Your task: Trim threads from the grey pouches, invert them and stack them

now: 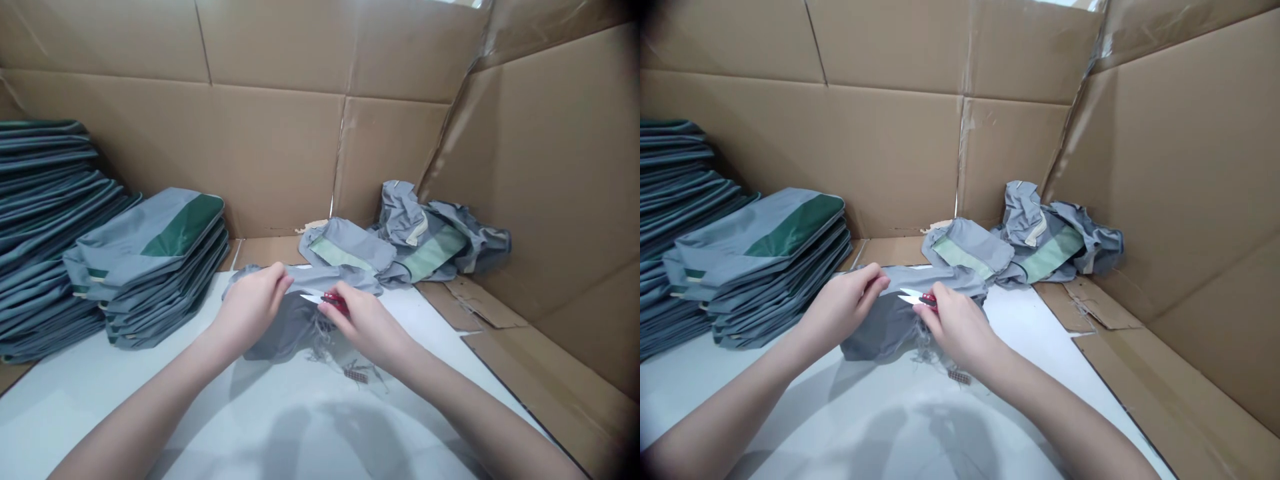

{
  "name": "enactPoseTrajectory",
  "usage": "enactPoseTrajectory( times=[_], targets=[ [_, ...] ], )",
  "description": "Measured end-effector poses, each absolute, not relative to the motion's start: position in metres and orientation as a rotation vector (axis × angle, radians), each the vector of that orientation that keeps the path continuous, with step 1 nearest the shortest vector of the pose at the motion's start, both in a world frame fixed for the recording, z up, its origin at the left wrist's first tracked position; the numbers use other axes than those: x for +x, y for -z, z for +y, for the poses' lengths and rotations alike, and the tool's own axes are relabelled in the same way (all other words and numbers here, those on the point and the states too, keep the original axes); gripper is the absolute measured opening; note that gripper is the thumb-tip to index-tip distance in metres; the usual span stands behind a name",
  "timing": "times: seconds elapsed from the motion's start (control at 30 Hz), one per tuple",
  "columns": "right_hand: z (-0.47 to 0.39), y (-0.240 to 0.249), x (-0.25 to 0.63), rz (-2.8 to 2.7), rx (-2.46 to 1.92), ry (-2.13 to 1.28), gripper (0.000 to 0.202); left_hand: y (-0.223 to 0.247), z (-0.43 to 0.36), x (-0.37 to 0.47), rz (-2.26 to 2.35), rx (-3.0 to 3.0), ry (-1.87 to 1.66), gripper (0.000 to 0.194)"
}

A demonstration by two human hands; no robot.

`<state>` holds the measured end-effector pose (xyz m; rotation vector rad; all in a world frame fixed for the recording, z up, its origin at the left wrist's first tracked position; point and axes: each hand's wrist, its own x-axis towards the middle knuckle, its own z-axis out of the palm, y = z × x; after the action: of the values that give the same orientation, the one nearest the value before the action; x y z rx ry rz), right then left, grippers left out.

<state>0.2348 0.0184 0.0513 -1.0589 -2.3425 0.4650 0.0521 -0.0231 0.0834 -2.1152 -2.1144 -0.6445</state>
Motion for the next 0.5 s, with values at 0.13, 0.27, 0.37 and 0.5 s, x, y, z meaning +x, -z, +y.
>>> enactPoseTrajectory(
  times=[0.13,0.27,0.37,0.5],
  targets=[
    [0.023,-0.063,0.255,-2.389,-1.012,-0.591,0.035,-0.084,-0.023,0.05,-2.053,-2.155,0.679,0.028],
    [0.025,-0.073,0.272,-2.337,-1.035,-0.61,0.036,-0.086,-0.022,0.047,-2.072,-2.197,0.735,0.029],
    [0.02,-0.061,0.264,-2.285,-0.914,-0.569,0.03,-0.085,-0.02,0.046,-2.077,-2.178,0.73,0.03],
    [0.012,-0.014,0.237,-2.626,-0.443,-0.098,0.033,-0.083,-0.015,0.044,-2.054,-2.105,0.721,0.03]
  ],
)
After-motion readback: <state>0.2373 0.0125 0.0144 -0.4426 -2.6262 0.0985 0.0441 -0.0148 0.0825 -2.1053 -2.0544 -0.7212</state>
